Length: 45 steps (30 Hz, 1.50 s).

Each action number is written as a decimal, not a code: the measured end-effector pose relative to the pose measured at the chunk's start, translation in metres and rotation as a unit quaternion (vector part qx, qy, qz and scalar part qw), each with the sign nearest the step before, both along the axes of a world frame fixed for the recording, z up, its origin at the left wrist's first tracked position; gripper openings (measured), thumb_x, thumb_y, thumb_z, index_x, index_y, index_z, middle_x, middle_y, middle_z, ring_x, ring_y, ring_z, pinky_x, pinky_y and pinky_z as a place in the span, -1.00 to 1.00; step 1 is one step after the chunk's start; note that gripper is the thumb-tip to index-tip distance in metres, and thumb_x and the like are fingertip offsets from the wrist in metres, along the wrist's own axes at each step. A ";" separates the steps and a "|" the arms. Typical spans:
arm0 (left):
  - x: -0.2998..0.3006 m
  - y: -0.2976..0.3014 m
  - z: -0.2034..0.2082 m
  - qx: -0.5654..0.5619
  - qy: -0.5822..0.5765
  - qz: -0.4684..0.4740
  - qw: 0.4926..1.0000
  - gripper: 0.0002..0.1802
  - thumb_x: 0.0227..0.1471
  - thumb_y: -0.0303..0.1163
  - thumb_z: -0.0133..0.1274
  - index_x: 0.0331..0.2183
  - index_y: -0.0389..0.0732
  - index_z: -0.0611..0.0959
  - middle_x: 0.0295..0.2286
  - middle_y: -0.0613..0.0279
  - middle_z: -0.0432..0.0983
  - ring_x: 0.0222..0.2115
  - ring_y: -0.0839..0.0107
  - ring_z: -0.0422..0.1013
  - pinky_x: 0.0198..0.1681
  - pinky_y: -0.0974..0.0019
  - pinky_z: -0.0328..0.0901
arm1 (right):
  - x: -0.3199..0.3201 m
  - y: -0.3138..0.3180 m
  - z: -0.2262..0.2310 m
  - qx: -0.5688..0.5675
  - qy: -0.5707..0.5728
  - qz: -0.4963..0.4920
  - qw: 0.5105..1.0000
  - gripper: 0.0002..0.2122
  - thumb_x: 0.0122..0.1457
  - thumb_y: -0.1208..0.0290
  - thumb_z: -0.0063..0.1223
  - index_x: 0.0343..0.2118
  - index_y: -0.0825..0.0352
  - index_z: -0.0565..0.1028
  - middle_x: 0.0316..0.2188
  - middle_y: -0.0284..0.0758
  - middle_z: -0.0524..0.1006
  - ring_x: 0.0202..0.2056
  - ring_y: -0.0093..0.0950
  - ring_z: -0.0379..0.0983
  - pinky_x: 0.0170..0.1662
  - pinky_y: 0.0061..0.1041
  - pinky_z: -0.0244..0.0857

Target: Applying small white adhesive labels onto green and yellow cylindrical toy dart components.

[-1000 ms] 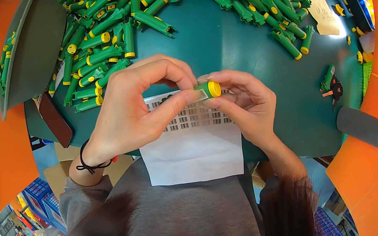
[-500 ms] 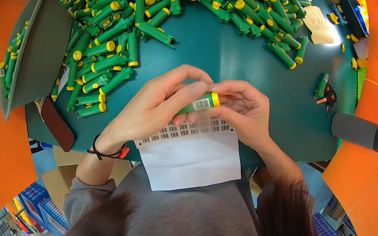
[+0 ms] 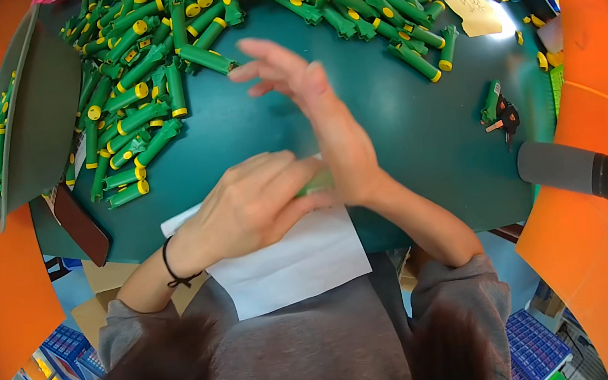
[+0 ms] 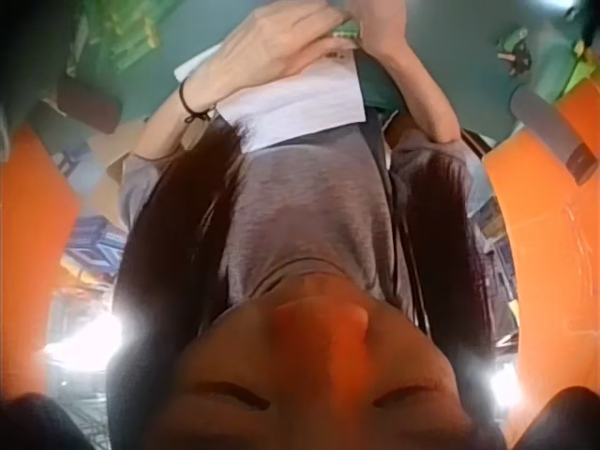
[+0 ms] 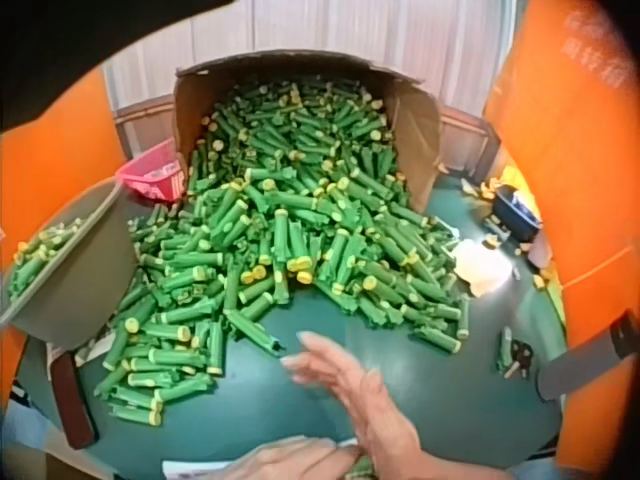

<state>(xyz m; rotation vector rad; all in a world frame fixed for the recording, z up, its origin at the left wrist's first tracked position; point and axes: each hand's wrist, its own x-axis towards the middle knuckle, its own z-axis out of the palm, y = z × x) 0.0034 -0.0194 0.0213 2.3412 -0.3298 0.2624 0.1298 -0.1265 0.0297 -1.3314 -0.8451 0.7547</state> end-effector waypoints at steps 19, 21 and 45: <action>-0.088 0.211 0.108 0.488 -0.215 0.626 0.569 -0.57 0.32 -0.16 -0.14 -0.09 -0.26 0.68 -0.24 0.25 0.62 -0.22 0.36 0.49 -0.07 0.31 0.35 | 0.011 -0.053 -0.032 -0.202 0.086 0.047 0.975 -0.72 0.12 0.64 0.22 -0.11 0.43 0.47 -0.27 -0.33 0.60 -0.22 -0.64 0.53 -0.12 -0.62 0.41; -0.050 0.145 0.072 0.256 -0.247 0.537 0.765 -0.68 0.23 -0.23 0.03 -0.12 -0.22 0.68 -0.23 0.16 0.62 -0.19 0.28 0.51 -0.01 0.29 0.34 | 0.009 -0.052 -0.037 -0.197 0.113 -0.004 0.974 -0.71 0.12 0.67 0.21 -0.10 0.43 0.43 -0.31 -0.29 0.63 -0.26 -0.61 0.57 -0.17 -0.65 0.45; 0.017 0.007 -0.046 -0.017 -0.150 0.187 0.971 -0.75 -0.25 -0.48 0.37 -0.38 -0.16 0.72 -0.38 0.31 0.60 -0.41 0.28 0.41 -0.38 0.30 0.34 | 0.007 -0.058 -0.046 -0.210 0.059 -0.038 0.975 -0.64 0.05 0.69 0.29 -0.10 0.42 0.42 -0.41 -0.37 0.59 -0.35 -0.72 0.53 -0.31 -0.75 0.39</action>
